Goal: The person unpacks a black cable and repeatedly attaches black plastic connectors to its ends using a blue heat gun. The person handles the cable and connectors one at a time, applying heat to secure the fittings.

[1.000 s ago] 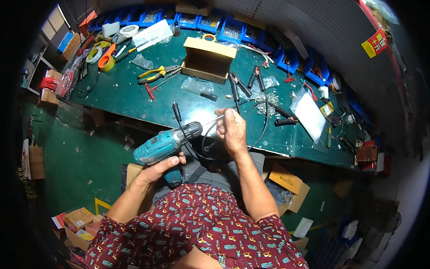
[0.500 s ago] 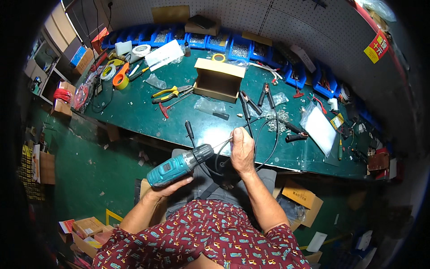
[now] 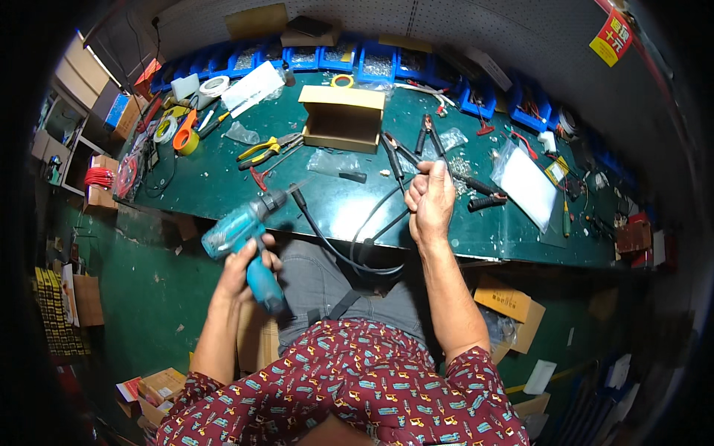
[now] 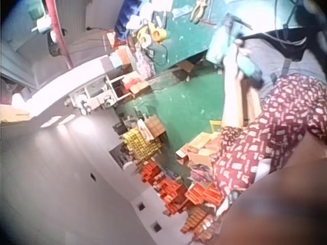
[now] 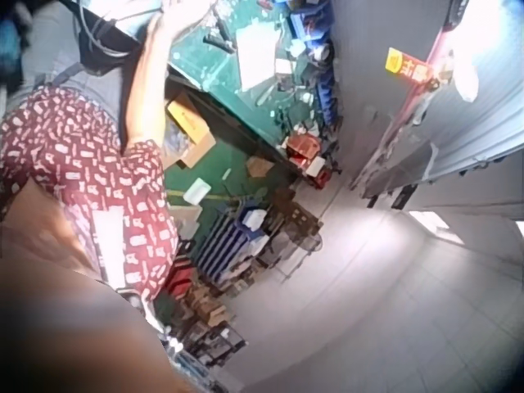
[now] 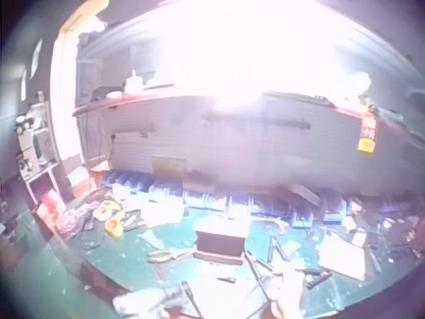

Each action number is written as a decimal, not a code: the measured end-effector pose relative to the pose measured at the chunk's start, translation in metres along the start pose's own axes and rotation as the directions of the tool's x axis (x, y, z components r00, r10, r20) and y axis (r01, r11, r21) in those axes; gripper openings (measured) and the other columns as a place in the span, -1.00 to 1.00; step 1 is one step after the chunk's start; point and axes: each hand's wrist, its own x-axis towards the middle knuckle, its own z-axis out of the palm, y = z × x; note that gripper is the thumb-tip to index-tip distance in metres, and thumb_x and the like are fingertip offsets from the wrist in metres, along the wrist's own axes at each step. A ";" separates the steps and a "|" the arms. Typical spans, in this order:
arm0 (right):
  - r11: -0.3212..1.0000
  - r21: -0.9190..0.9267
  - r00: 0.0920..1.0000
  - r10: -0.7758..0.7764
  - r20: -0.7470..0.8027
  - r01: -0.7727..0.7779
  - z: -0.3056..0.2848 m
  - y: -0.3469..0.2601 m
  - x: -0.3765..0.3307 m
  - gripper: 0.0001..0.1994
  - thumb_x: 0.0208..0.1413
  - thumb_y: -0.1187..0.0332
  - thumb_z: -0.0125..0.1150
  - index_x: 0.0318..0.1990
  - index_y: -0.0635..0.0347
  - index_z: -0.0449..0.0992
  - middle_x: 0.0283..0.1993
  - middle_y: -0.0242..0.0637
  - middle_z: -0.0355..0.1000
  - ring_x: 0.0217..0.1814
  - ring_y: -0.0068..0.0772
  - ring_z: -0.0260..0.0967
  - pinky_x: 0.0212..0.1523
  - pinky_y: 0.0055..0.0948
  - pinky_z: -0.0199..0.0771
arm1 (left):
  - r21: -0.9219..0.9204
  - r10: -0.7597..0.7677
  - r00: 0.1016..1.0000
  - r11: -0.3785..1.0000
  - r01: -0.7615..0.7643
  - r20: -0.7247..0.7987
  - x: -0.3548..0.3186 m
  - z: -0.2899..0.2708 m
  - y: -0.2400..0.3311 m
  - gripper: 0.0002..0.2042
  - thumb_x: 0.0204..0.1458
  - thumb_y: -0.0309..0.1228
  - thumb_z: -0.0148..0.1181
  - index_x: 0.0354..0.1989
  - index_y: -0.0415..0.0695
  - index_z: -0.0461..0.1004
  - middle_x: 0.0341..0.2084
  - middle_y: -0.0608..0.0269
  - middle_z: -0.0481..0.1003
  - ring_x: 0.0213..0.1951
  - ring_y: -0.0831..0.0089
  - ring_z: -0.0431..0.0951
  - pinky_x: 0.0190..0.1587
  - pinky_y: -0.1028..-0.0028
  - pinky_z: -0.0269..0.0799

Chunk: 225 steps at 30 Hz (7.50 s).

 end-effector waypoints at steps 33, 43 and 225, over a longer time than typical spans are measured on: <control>0.886 -0.439 0.970 -0.045 0.241 0.150 -0.024 -0.113 -0.110 -0.82 0.21 0.56 0.29 -0.06 0.46 0.55 -0.14 -0.05 0.61 -0.20 -0.37 0.61 -0.15 -0.43 0.69 | 0.369 0.224 0.760 0.768 -0.523 0.611 0.051 0.194 -0.046 -0.72 0.24 -0.31 0.23 -0.04 -0.21 0.35 -0.38 0.35 0.36 -0.37 0.59 0.34 -0.30 0.51 0.33; 0.860 -0.468 0.953 -0.063 0.297 0.203 -0.019 -0.115 -0.117 -0.82 0.19 0.57 0.31 -0.07 0.42 0.60 -0.19 -0.15 0.64 -0.17 -0.47 0.61 -0.11 -0.53 0.64 | 0.327 0.274 0.653 0.691 -0.644 0.706 0.053 0.187 -0.048 -0.59 0.38 -0.08 -0.03 0.10 -0.22 0.29 -0.16 0.19 0.38 -0.14 0.45 0.42 -0.05 0.42 0.38; 0.730 -0.680 0.944 0.167 0.286 0.077 -0.042 0.019 -0.084 -0.73 0.30 0.30 0.20 -0.05 0.34 0.61 -0.38 -0.37 0.54 -0.35 -0.64 0.39 -0.33 -0.49 0.41 | 0.438 0.005 0.947 0.886 -0.153 0.320 0.099 0.159 -0.008 -0.87 0.15 -0.41 0.31 -0.30 -0.21 0.52 -0.63 0.49 0.40 -0.61 0.74 0.34 -0.58 0.65 0.35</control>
